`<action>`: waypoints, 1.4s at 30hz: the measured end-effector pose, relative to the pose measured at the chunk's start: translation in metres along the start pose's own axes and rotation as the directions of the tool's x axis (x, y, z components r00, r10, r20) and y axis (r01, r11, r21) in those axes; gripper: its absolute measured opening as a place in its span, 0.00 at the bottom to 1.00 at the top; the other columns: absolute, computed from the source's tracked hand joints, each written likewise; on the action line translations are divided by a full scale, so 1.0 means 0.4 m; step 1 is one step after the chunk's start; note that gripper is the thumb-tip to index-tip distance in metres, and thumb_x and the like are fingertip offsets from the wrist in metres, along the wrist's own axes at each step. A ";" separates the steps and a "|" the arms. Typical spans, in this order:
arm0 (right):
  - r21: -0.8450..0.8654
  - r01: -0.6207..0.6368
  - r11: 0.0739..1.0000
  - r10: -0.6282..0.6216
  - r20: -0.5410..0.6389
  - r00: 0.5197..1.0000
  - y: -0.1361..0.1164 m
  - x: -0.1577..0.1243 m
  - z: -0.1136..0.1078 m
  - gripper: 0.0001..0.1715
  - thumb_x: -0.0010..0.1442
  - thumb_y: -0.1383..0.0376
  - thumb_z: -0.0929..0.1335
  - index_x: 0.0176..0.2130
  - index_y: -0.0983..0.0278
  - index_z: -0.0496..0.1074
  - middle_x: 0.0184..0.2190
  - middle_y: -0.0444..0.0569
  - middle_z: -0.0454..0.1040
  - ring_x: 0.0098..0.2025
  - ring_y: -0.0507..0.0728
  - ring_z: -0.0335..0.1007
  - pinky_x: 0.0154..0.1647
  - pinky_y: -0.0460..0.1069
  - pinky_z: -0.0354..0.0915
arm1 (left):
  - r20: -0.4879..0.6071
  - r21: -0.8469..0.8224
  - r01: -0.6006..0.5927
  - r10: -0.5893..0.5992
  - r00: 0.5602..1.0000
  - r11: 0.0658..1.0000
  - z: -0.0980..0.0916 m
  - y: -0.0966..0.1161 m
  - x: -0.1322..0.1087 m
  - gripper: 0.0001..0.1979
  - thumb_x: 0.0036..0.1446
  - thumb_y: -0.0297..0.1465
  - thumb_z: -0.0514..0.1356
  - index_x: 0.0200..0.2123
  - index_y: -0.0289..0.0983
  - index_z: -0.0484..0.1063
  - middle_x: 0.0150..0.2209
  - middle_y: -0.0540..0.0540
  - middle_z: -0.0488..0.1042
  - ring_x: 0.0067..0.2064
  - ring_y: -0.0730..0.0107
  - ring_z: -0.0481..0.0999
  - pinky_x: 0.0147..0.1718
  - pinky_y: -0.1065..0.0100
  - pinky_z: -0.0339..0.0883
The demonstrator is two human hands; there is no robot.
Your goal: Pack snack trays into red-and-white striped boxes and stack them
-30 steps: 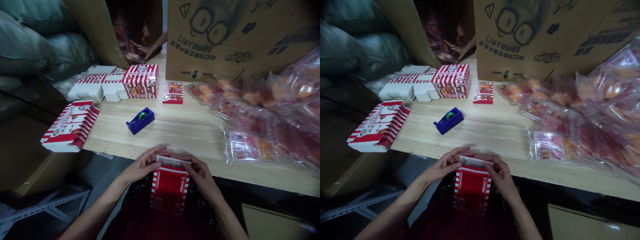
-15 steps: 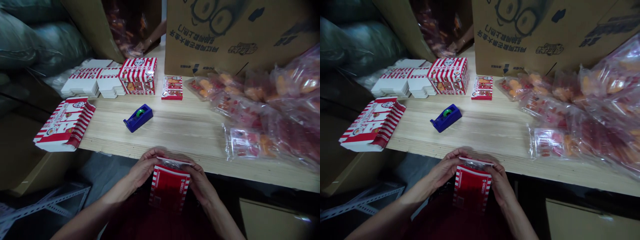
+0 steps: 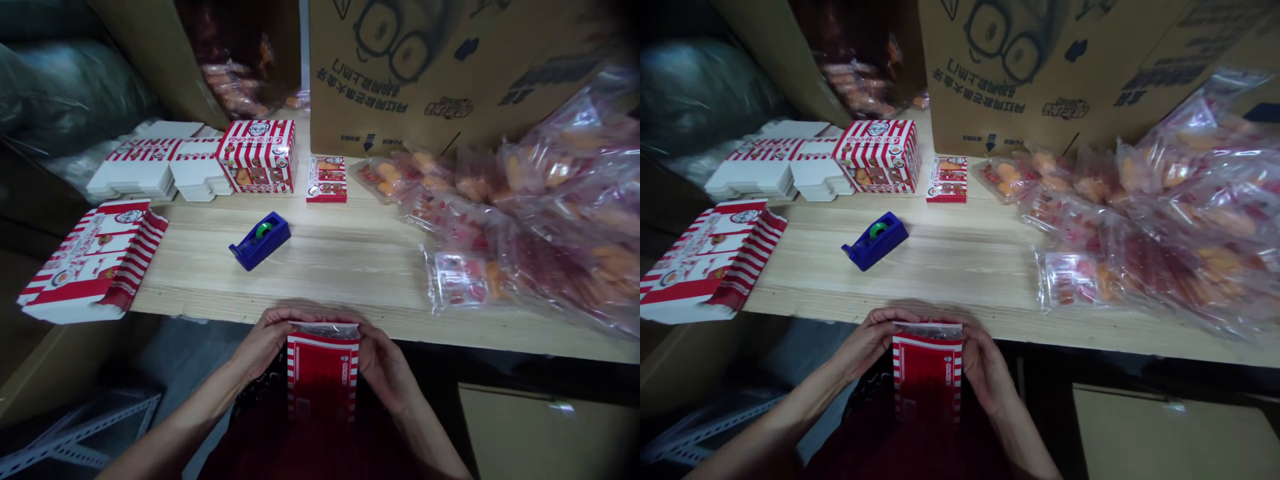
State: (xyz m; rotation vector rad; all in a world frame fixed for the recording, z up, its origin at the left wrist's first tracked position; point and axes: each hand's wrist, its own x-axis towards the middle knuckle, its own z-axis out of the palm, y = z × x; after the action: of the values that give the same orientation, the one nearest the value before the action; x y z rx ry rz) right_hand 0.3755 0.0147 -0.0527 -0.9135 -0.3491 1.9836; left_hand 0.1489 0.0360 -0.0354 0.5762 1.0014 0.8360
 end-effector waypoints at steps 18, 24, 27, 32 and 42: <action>-0.682 0.292 0.670 -0.219 0.194 0.956 -0.051 -0.035 -0.089 0.16 0.69 0.56 0.66 0.49 0.49 0.83 0.57 0.47 0.79 0.63 0.64 0.70 0.70 0.64 0.57 | 0.465 0.551 -0.418 0.151 0.873 0.722 -0.077 0.017 -0.008 0.18 0.70 0.38 0.58 0.61 0.49 0.75 0.64 0.44 0.73 0.66 0.55 0.72 0.66 0.53 0.62; -0.737 0.453 0.502 -0.372 0.288 0.882 -0.033 0.006 -0.071 0.09 0.66 0.60 0.73 0.46 0.49 0.83 0.49 0.47 0.82 0.54 0.60 0.76 0.58 0.59 0.68 | 0.362 0.674 -0.395 0.188 0.913 0.624 -0.055 0.033 0.013 0.15 0.67 0.36 0.63 0.56 0.47 0.79 0.55 0.44 0.81 0.57 0.59 0.80 0.59 0.57 0.71; -0.755 0.460 0.467 -0.384 0.296 0.875 -0.022 0.030 -0.059 0.09 0.66 0.60 0.73 0.46 0.51 0.82 0.44 0.48 0.82 0.48 0.60 0.77 0.50 0.56 0.70 | 0.378 0.714 -0.417 0.191 0.906 0.563 -0.043 0.056 0.024 0.15 0.65 0.36 0.65 0.54 0.46 0.81 0.52 0.45 0.83 0.54 0.60 0.82 0.56 0.59 0.73; -0.743 0.380 0.551 -0.317 0.235 0.919 -0.039 0.046 -0.052 0.15 0.63 0.56 0.74 0.50 0.50 0.81 0.47 0.49 0.80 0.54 0.63 0.74 0.61 0.64 0.65 | 0.333 0.721 -0.383 0.196 0.922 0.577 -0.019 0.065 0.045 0.10 0.64 0.38 0.66 0.45 0.44 0.84 0.42 0.47 0.86 0.42 0.64 0.84 0.44 0.65 0.74; -0.615 0.174 0.769 -0.039 0.227 0.973 -0.084 0.061 -0.031 0.14 0.63 0.56 0.74 0.49 0.47 0.82 0.54 0.46 0.78 0.58 0.64 0.72 0.65 0.66 0.64 | 0.280 0.652 -0.338 0.199 0.939 0.678 -0.015 0.054 0.063 0.10 0.64 0.38 0.67 0.46 0.45 0.84 0.45 0.45 0.85 0.46 0.60 0.84 0.48 0.62 0.75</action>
State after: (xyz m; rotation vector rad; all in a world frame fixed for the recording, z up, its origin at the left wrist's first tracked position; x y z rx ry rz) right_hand 0.3972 0.0522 -0.0538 -1.0653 -1.2228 1.8698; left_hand 0.1433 0.0695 -0.0342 1.4660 1.0577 0.6201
